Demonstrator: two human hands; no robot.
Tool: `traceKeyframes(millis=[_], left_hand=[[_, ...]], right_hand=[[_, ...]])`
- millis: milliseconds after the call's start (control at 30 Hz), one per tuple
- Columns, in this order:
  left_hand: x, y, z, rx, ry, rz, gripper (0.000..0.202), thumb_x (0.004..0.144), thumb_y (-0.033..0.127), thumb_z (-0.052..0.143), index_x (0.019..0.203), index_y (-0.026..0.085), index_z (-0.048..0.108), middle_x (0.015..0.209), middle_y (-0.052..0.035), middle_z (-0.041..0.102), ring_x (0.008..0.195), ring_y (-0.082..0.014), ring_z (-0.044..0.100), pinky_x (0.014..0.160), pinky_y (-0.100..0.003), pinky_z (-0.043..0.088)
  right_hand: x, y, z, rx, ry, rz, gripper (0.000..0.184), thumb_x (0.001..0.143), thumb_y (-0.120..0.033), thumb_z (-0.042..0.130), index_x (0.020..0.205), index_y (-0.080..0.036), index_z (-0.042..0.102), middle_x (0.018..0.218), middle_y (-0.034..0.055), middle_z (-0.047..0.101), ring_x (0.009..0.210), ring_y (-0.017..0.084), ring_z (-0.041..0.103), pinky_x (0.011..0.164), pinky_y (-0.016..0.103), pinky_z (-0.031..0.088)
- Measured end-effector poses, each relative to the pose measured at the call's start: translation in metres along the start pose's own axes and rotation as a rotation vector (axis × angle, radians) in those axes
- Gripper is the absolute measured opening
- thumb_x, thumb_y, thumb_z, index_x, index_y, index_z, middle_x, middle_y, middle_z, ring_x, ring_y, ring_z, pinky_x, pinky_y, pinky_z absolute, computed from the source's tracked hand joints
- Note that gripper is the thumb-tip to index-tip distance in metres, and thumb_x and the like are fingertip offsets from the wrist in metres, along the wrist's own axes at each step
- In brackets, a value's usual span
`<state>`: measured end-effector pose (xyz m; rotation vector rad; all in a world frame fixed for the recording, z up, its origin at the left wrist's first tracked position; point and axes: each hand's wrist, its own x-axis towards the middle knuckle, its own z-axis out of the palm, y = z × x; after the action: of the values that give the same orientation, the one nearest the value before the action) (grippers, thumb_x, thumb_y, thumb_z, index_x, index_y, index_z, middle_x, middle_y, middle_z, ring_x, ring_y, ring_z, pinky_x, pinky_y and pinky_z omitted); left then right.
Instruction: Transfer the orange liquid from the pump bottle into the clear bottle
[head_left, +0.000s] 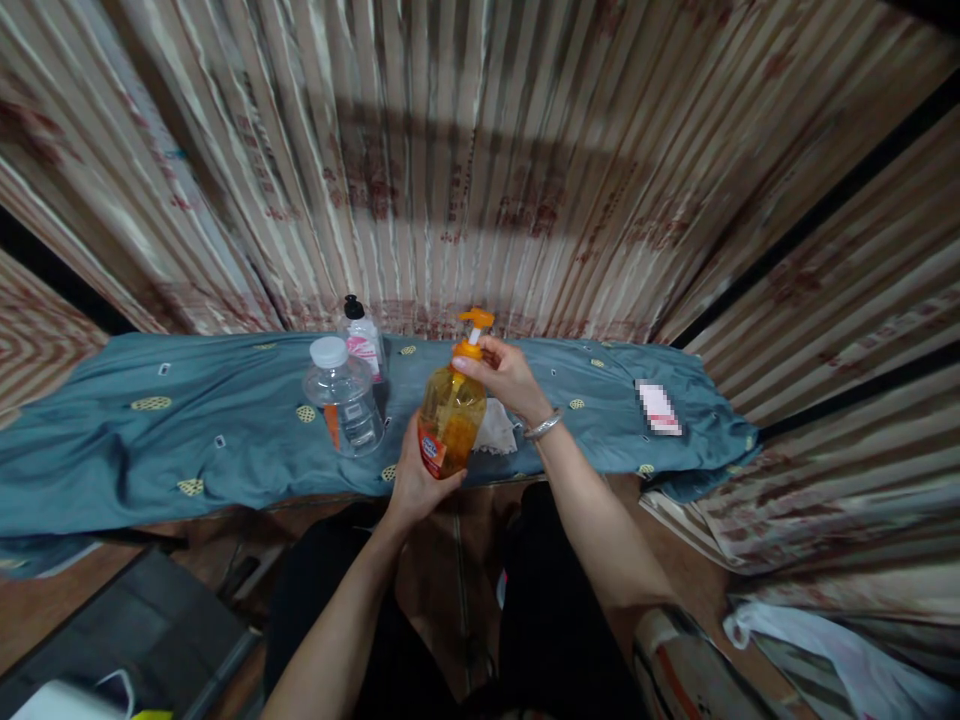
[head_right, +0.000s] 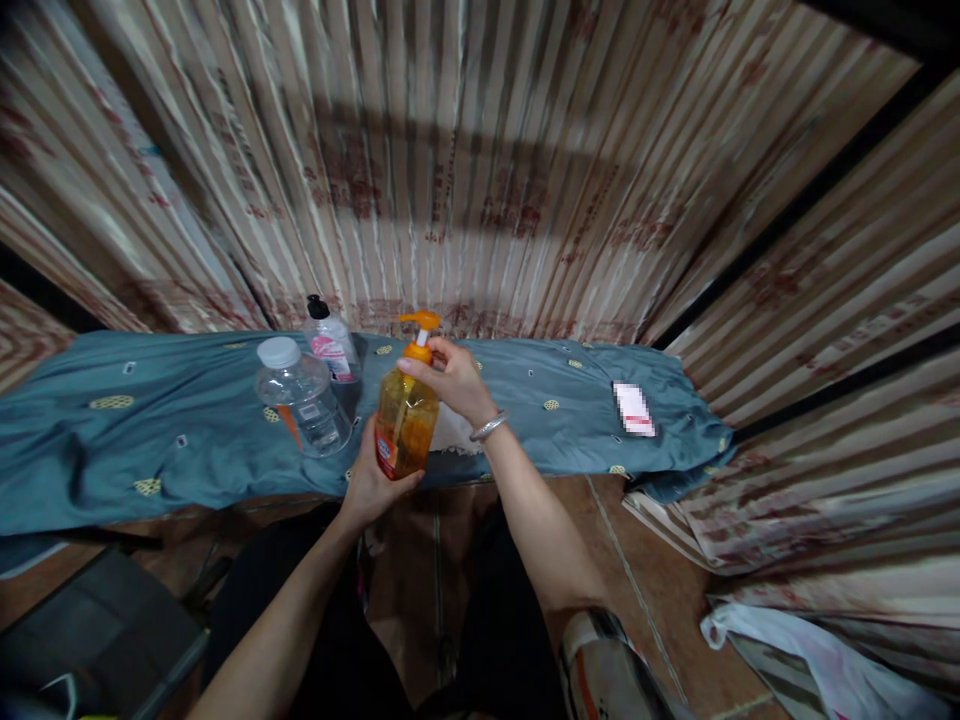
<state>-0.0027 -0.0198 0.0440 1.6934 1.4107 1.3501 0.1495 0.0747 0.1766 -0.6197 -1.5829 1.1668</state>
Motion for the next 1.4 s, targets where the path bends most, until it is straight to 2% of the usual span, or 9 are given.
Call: traceKeyframes(millis=[133,367,467,600,800,967,1133,1233,1400], left_hand=[[-0.001,-0.005,-0.001,0.009,-0.023,0.011,0.113,0.059,0.039,0.082,0.148,0.013,0.016,0.147,-0.022,0.038,0.137,-0.0344,0.038,0.113,-0.052,0.031],[-0.001,-0.001,-0.006,0.116,0.009,-0.016,0.111,0.057,0.034,0.082,0.147,0.007,0.023,0.137,-0.0221,0.048,0.129,-0.0348,0.046,0.11,-0.049,0.036],[-0.001,-0.001,-0.004,0.127,0.01,-0.005,0.109,0.057,0.032,0.082,0.147,0.01,0.023,0.135,-0.0198,0.049,0.129,-0.0343,0.046,0.109,-0.048,0.036],[-0.001,-0.002,-0.003,0.157,0.009,0.006,0.108,0.058,0.031,0.082,0.147,0.013,0.023,0.136,-0.0185,0.048,0.129,-0.0343,0.046,0.108,-0.049,0.038],[0.001,0.004,-0.006,0.191,-0.019,-0.036,0.108,0.059,0.033,0.081,0.146,0.005,0.023,0.132,-0.0228,0.05,0.128,-0.0358,0.047,0.108,-0.05,0.038],[0.001,0.002,-0.006,0.187,-0.001,-0.011,0.107,0.059,0.031,0.081,0.146,0.007,0.024,0.134,-0.0209,0.049,0.131,-0.035,0.044,0.111,-0.05,0.034],[0.002,-0.005,-0.007,0.119,0.029,-0.042,0.11,0.058,0.035,0.082,0.147,0.01,0.023,0.142,-0.0212,0.044,0.132,-0.0346,0.044,0.11,-0.05,0.036],[0.003,-0.006,-0.006,0.068,0.052,-0.04,0.109,0.06,0.036,0.081,0.148,0.012,0.022,0.145,-0.0201,0.041,0.135,-0.0337,0.041,0.112,-0.05,0.033],[0.006,0.0,-0.005,0.015,0.082,-0.139,0.109,0.059,0.038,0.08,0.147,0.014,0.022,0.14,-0.019,0.046,0.131,-0.0338,0.045,0.11,-0.05,0.035]], right_hand=[[0.005,-0.02,-0.013,0.049,-0.005,-0.057,0.059,0.075,-0.066,0.088,0.094,-0.016,0.065,0.098,0.0063,0.066,0.1,0.028,0.059,0.089,0.031,0.05],[0.008,-0.046,-0.031,-0.045,0.035,-0.164,0.057,0.076,-0.065,0.09,0.094,-0.017,0.065,0.093,0.0033,0.065,0.091,0.025,0.063,0.082,0.027,0.054],[0.013,-0.048,-0.039,0.01,0.042,-0.126,0.059,0.074,-0.066,0.092,0.092,-0.016,0.065,0.087,0.003,0.065,0.084,0.024,0.064,0.073,0.024,0.056],[0.016,-0.046,-0.045,-0.036,0.084,-0.207,0.053,0.078,-0.061,0.092,0.09,-0.015,0.067,0.086,0.0033,0.066,0.079,0.021,0.064,0.068,0.021,0.055],[0.015,-0.04,-0.045,-0.09,0.074,-0.237,0.052,0.082,-0.063,0.089,0.086,-0.015,0.067,0.08,0.0016,0.065,0.074,0.019,0.063,0.063,0.019,0.053],[0.016,-0.044,-0.063,-0.066,0.264,-0.268,0.054,0.077,-0.062,0.092,0.085,-0.014,0.067,0.079,0.0039,0.065,0.075,0.02,0.063,0.059,0.017,0.053],[0.015,-0.066,-0.099,0.106,0.43,-0.334,0.046,0.07,-0.046,0.095,0.078,-0.011,0.067,0.069,0.006,0.063,0.05,0.011,0.051,0.038,0.007,0.039],[0.01,-0.075,-0.122,0.154,0.513,-0.397,0.041,0.07,-0.044,0.093,0.082,-0.014,0.068,0.081,0.0086,0.066,0.05,0.01,0.051,0.038,0.005,0.041],[0.012,-0.041,-0.141,-0.013,0.599,-0.362,0.034,0.079,-0.044,0.08,0.093,-0.02,0.061,0.096,0.0073,0.066,0.069,0.018,0.064,0.049,0.016,0.053]])
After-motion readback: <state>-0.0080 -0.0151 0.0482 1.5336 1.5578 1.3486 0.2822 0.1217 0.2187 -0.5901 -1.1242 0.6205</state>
